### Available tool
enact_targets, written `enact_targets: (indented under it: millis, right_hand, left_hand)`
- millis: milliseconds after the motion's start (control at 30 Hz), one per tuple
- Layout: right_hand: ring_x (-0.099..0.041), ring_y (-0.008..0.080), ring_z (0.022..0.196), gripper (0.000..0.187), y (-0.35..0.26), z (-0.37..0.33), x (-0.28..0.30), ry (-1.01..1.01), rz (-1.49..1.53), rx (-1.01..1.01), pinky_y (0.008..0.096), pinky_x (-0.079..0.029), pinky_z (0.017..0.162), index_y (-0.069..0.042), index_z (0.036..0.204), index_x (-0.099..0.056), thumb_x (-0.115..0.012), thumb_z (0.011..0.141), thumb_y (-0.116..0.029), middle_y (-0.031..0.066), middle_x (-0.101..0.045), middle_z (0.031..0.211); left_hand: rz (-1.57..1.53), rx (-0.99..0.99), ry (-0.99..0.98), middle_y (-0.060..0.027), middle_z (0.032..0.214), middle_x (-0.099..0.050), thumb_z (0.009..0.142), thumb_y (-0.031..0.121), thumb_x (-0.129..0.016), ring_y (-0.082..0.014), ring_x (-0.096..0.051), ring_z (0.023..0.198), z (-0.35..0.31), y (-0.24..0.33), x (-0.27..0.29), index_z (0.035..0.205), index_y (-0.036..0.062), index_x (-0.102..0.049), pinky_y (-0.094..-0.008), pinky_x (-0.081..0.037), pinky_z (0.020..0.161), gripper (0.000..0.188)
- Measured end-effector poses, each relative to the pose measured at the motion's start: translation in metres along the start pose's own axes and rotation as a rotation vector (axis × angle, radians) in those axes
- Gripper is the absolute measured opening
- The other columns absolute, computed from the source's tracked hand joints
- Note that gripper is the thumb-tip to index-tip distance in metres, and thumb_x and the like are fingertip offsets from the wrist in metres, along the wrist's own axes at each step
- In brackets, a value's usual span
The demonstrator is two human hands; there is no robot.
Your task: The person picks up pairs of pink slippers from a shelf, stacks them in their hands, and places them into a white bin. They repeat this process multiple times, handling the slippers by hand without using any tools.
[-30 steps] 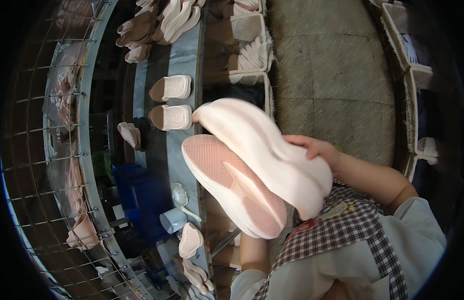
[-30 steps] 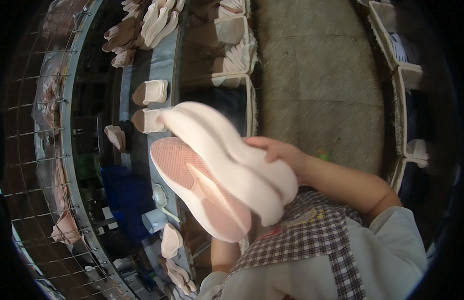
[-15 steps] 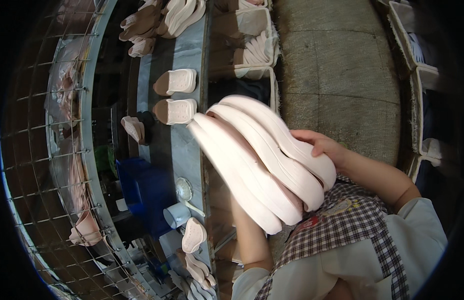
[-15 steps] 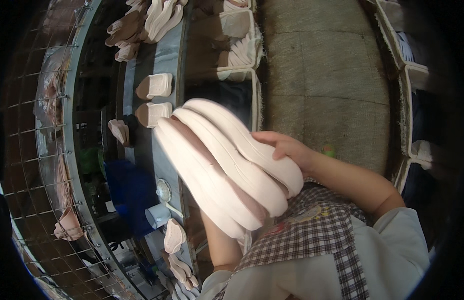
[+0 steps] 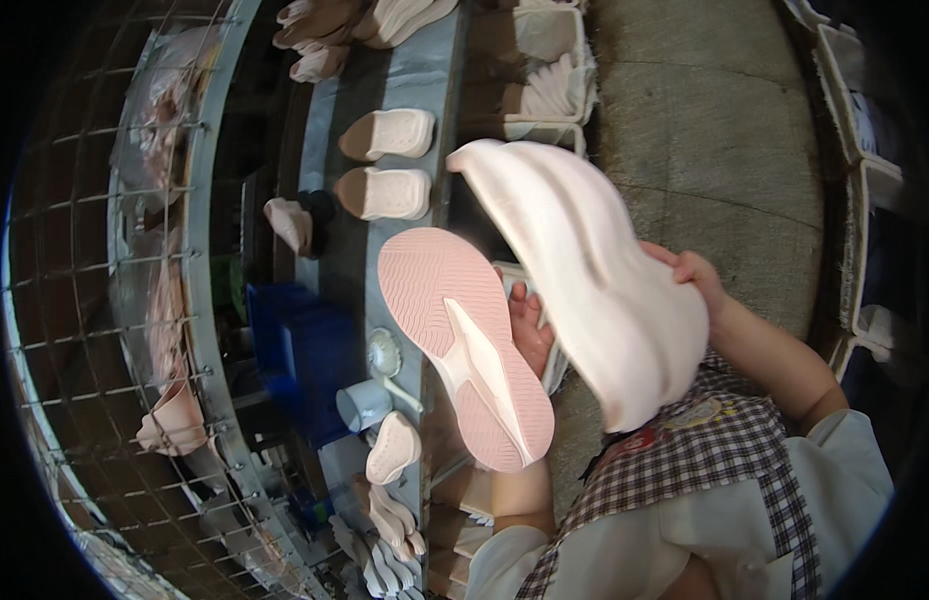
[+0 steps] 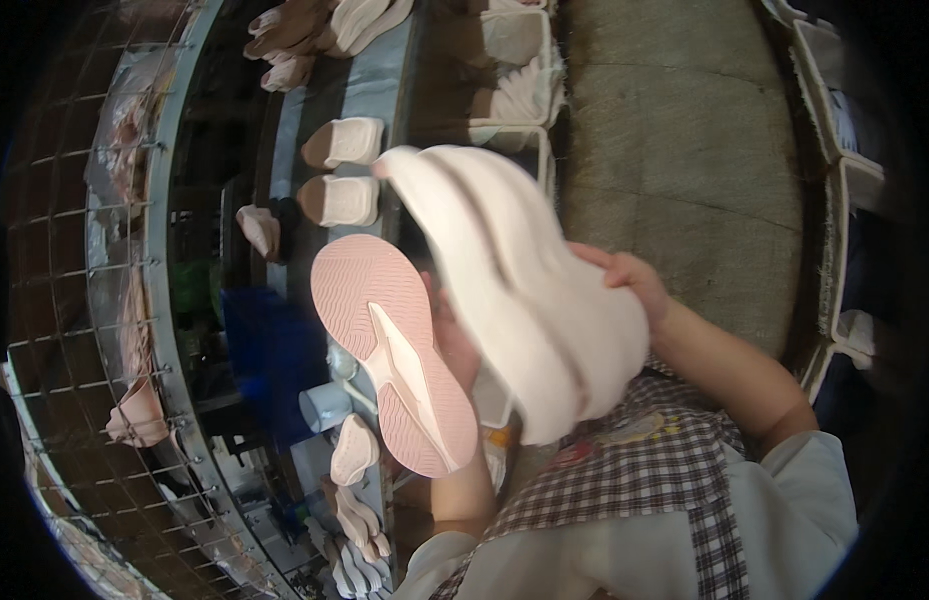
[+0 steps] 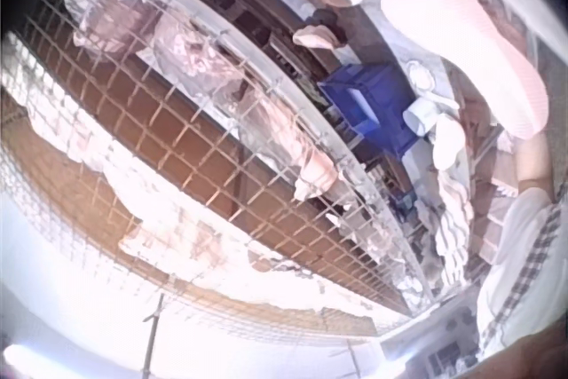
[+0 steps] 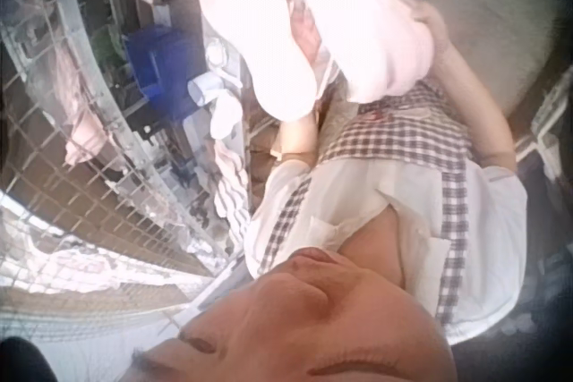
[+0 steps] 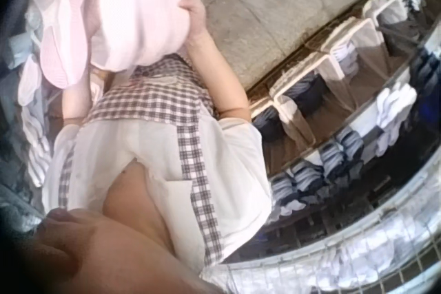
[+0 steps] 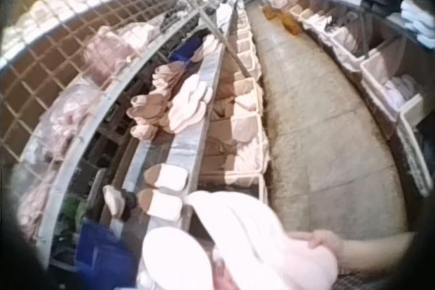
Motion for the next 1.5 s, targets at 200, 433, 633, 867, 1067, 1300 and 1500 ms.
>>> enact_targets:
  millis: [200, 433, 633, 867, 1067, 1300, 1500]
  right_hand:
    - [-0.025, 0.0328, 0.134, 0.081, -0.008, -0.002, -0.055, -0.002, -1.323, 0.138, 0.0419, -0.024, 0.109, 0.000, 0.141, -0.032, -0.066, 0.077, -0.036, 0.0206, -0.021, 0.146]
    - [-0.024, 0.0423, 0.130, 0.124, -0.002, -0.015, -0.124, -0.113, -1.393, 0.201, 0.0457, -0.024, 0.108, 0.007, 0.143, -0.010, -0.080, 0.058, -0.051, 0.0292, -0.022, 0.143]
    - [-0.029, 0.0435, 0.127, 0.122, -0.001, -0.023, -0.141, -0.127, -1.478, 0.440, 0.0463, -0.029, 0.105, 0.007, 0.143, -0.011, -0.082, 0.058, -0.044, 0.0303, -0.028, 0.140]
    - [-0.034, 0.0360, 0.128, 0.107, -0.014, -0.012, -0.123, -0.147, -1.279, 0.384, 0.0421, -0.032, 0.106, 0.007, 0.143, -0.014, -0.076, 0.069, -0.038, 0.0264, -0.026, 0.143]
    - [-0.059, 0.0305, 0.103, 0.092, -0.044, -0.013, -0.088, -0.128, -0.132, 0.193, 0.0320, -0.054, 0.082, 0.005, 0.142, -0.020, -0.059, 0.067, -0.030, 0.0265, -0.048, 0.122]
    - [-0.055, 0.0275, 0.111, 0.094, -0.039, -0.020, -0.074, -0.056, -0.064, 0.122, 0.0328, -0.046, 0.095, 0.005, 0.142, -0.022, -0.059, 0.062, -0.028, 0.0247, -0.046, 0.129]
    - [-0.048, 0.0272, 0.120, 0.098, -0.028, -0.022, -0.058, -0.012, -0.232, 0.087, 0.0352, -0.040, 0.100, 0.001, 0.143, -0.024, -0.065, 0.060, -0.030, 0.0211, -0.041, 0.136]
  left_hand:
    - [0.107, 0.040, 0.064, -0.0209, 0.130, -0.046, 0.089, 0.027, -0.056, -0.0310, -0.056, 0.105, -0.006, -0.021, 0.005, 0.144, 0.0073, -0.022, -0.0395, -0.053, 0.077, 0.067]
    - [0.105, 0.095, 0.032, -0.0202, 0.130, -0.046, 0.089, 0.025, -0.056, -0.0300, -0.056, 0.106, -0.015, -0.025, 0.009, 0.144, 0.0070, -0.022, -0.0388, -0.053, 0.078, 0.067]
    - [0.112, 0.121, 0.013, -0.0195, 0.130, -0.046, 0.089, 0.023, -0.057, -0.0291, -0.056, 0.107, -0.012, -0.024, 0.007, 0.144, 0.0068, -0.022, -0.0382, -0.052, 0.079, 0.067]
    - [0.085, 0.126, -0.009, -0.0188, 0.130, -0.046, 0.089, 0.020, -0.057, -0.0281, -0.055, 0.108, -0.008, -0.020, 0.002, 0.143, 0.0065, -0.022, -0.0375, -0.052, 0.081, 0.066]
    - [0.042, 0.110, -0.032, -0.0182, 0.130, -0.046, 0.089, 0.018, -0.057, -0.0272, -0.055, 0.108, -0.010, -0.009, -0.001, 0.143, 0.0063, -0.022, -0.0369, -0.051, 0.082, 0.066]
    - [0.028, 0.097, -0.044, -0.0175, 0.129, -0.046, 0.089, 0.016, -0.057, -0.0262, -0.055, 0.109, -0.012, -0.005, -0.001, 0.143, 0.0060, -0.022, -0.0362, -0.051, 0.083, 0.066]
    - [0.079, 0.066, 0.002, -0.0169, 0.129, -0.046, 0.088, 0.013, -0.058, -0.0253, -0.054, 0.110, -0.006, 0.001, -0.002, 0.143, 0.0058, -0.021, -0.0356, -0.050, 0.085, 0.066]
Point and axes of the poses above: each hand's wrist, its own z-axis towards the middle knuckle, its own x-axis out of the back of the hand, y = z × x, the point moved 7 cm from there along z, towards the middle knuckle
